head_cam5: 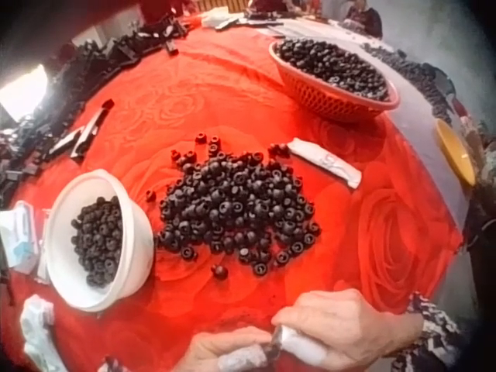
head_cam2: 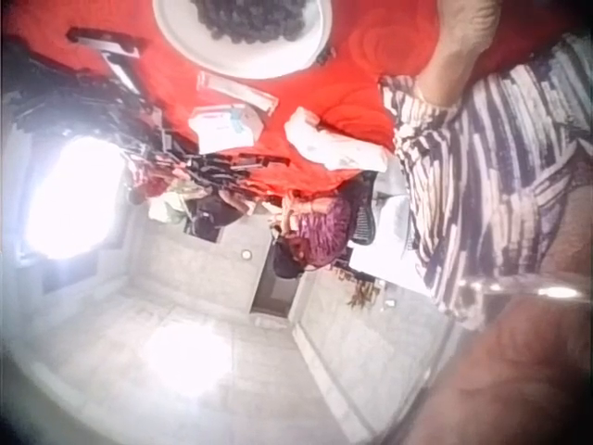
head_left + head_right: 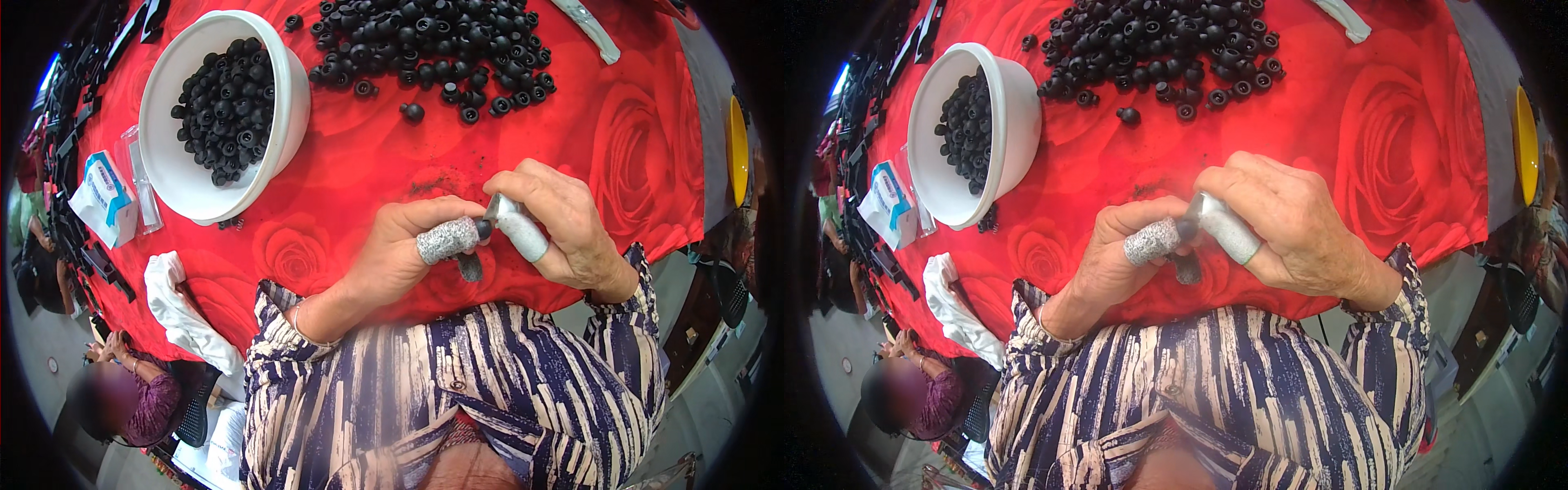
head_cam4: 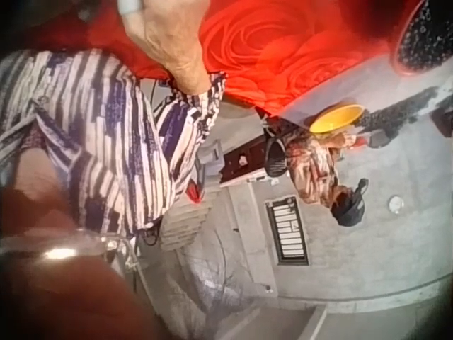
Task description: The person assembles black plastic parts using a cylindrical assembly tool on a workshop table.
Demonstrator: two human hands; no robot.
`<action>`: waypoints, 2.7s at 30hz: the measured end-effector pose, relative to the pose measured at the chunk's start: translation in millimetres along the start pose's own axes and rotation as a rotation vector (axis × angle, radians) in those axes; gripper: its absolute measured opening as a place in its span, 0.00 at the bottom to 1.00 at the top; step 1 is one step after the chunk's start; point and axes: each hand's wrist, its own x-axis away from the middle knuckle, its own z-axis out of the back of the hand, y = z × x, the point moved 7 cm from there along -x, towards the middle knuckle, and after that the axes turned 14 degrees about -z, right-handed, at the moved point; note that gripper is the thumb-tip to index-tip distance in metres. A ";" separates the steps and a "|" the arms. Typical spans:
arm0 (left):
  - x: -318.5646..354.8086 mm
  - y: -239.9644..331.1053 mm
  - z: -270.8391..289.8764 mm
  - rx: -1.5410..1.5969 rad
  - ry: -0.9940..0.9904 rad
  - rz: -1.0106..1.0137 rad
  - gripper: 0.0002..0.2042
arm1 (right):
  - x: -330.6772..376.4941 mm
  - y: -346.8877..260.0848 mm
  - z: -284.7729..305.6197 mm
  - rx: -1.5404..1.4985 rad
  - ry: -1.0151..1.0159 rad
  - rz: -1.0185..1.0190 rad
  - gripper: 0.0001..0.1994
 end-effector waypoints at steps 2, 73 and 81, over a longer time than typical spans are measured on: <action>-0.1 -0.1 -0.5 -0.013 0.018 0.008 0.11 | 0.2 0.4 0.6 0.019 0.009 0.002 0.12; 48.2 187.2 -23.1 -2.003 0.538 -1.328 0.15 | 7.6 -3.7 15.4 -0.097 0.366 0.285 0.20; -25.4 95.0 -32.0 -1.971 -0.065 -0.928 0.14 | 6.7 -5.0 5.6 0.072 0.312 0.284 0.18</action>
